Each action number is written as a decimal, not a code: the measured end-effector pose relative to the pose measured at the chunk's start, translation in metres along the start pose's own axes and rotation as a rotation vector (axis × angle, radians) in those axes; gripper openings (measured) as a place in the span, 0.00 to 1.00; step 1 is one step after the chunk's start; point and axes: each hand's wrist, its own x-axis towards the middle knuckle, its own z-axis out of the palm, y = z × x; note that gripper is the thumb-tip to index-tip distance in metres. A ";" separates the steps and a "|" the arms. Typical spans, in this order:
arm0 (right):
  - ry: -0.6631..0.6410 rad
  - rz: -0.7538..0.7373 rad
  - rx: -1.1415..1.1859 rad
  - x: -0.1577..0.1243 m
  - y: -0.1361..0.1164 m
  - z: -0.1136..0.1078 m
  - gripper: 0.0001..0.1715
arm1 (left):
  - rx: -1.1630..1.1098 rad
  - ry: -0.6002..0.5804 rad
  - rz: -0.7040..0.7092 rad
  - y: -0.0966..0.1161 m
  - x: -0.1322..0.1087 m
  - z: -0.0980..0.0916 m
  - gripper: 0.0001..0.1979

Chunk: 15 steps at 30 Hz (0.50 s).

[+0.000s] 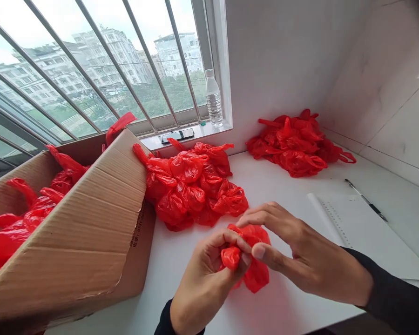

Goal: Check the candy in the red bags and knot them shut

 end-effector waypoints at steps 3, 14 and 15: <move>-0.069 0.030 0.110 0.011 0.015 0.006 0.18 | 0.198 0.041 0.116 -0.004 -0.004 -0.001 0.06; -0.232 0.191 0.300 0.013 0.046 0.020 0.17 | 0.976 0.270 0.839 -0.041 0.000 -0.011 0.22; -0.252 0.194 0.311 0.013 0.048 0.020 0.16 | 0.991 0.264 0.851 -0.042 -0.001 -0.013 0.23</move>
